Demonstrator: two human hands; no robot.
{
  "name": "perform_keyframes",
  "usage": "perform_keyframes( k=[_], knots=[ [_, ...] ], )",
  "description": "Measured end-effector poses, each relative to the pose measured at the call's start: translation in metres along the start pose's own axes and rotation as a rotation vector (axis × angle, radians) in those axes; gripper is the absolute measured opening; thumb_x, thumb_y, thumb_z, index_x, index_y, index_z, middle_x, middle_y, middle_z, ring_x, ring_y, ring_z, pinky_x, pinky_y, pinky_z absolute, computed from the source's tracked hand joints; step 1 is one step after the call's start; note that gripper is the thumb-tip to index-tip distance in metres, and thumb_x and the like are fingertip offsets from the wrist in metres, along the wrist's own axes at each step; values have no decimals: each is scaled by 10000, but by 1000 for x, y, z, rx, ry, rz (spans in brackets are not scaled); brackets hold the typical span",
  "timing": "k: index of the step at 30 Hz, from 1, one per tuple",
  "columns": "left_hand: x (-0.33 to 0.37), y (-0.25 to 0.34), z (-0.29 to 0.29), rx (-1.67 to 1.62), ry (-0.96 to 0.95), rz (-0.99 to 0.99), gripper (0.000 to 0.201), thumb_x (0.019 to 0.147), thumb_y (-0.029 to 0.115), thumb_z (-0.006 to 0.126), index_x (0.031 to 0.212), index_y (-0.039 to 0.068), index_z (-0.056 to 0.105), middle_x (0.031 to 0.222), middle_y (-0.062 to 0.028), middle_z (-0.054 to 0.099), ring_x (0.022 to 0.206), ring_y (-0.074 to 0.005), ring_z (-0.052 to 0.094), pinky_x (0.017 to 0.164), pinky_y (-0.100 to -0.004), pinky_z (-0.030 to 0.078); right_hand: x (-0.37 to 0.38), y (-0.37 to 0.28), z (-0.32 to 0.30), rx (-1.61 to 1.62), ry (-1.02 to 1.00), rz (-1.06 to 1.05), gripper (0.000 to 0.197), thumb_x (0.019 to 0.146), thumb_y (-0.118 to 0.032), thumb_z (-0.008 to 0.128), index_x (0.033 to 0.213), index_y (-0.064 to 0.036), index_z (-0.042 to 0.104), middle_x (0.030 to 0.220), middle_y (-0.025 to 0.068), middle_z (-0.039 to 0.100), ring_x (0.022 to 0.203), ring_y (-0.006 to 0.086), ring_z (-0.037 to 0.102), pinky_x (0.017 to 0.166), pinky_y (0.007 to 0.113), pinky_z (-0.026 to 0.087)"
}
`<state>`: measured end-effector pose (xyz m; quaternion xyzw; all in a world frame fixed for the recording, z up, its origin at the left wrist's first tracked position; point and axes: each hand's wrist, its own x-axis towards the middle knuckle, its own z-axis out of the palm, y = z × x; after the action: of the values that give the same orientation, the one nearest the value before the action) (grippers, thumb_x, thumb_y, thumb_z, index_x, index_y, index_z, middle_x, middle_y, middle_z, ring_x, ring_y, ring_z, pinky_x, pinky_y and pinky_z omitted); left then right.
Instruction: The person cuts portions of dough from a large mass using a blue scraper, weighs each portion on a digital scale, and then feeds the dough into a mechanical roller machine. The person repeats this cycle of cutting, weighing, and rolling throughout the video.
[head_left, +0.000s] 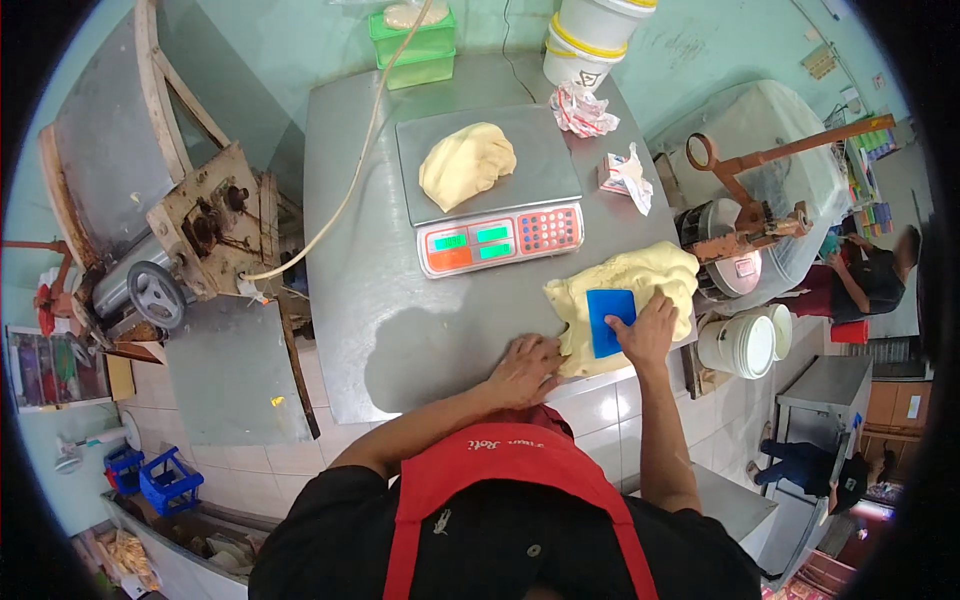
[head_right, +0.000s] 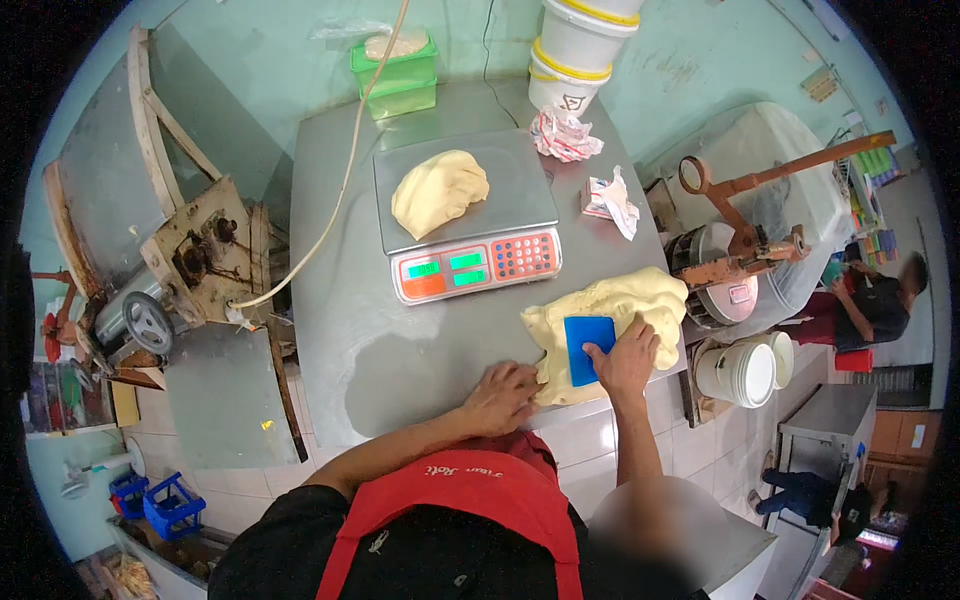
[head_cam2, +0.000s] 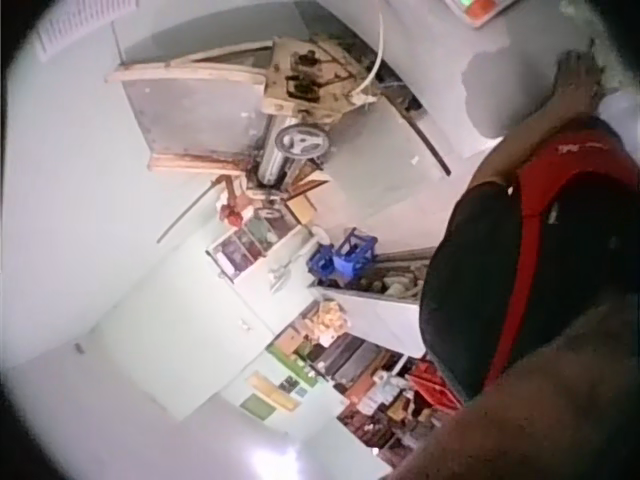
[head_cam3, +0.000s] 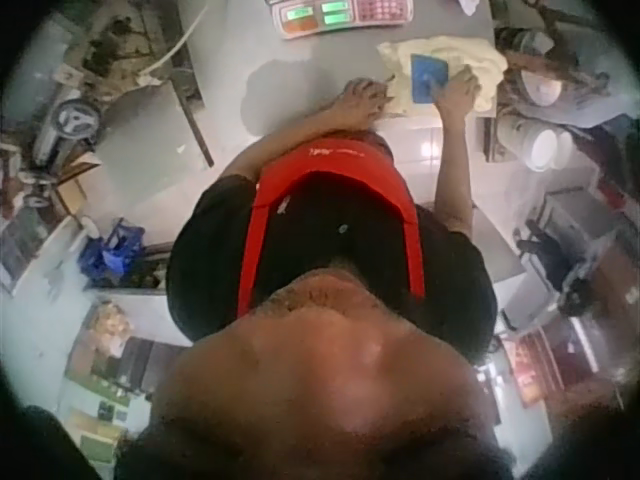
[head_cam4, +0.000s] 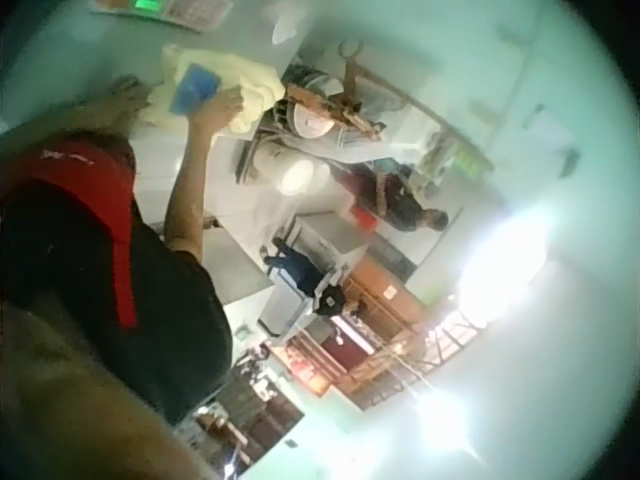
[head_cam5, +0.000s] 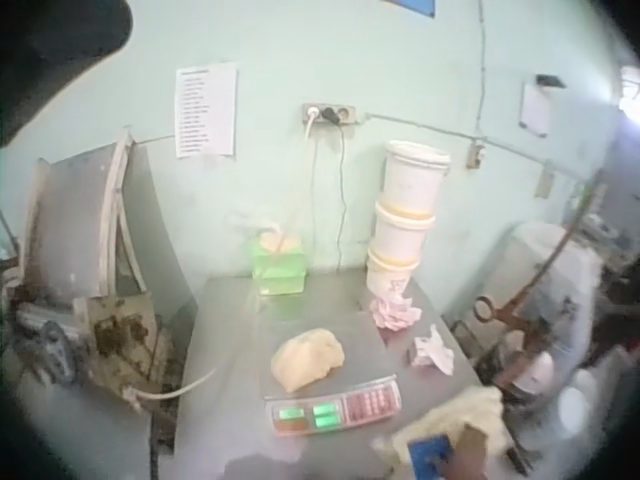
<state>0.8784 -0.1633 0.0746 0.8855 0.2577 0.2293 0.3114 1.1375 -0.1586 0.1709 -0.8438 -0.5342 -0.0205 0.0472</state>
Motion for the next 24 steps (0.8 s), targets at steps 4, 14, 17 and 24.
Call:
perform_keyframes(
  k=[4,14,17,24],
  knots=[
    [18,-8,-49,-23,68,-172,322,973,269,660,1240,93,704,1293,-186,537,1205,-394,542,1078,-499,421,5,-20,-8,345,205,-195,848,853,-205,857,1507,101,414,1398,299,545,1286,478,511,1125,529,423],
    [-16,-63,-133,6,514,-355,200,1007,150,638,1172,41,667,1228,-200,584,1171,-389,569,1038,-490,441,122,-133,-16,729,-129,-582,799,882,-275,834,1514,17,441,1333,289,645,1241,476,611,1054,521,510],
    [-5,-73,-161,69,583,-398,192,1012,128,627,1173,30,659,1231,-195,603,1174,-385,576,1036,-498,433,163,-168,-26,673,-74,-737,827,884,-337,835,1524,8,442,1356,284,644,1249,458,618,1068,513,504],
    [55,-107,-198,330,602,-328,261,967,112,701,1200,-5,694,1276,-197,677,1202,-396,631,1041,-497,480,233,-258,-11,534,-110,-978,805,822,-570,826,1426,-82,613,1353,235,667,1282,426,608,1110,516,467]
  ],
)
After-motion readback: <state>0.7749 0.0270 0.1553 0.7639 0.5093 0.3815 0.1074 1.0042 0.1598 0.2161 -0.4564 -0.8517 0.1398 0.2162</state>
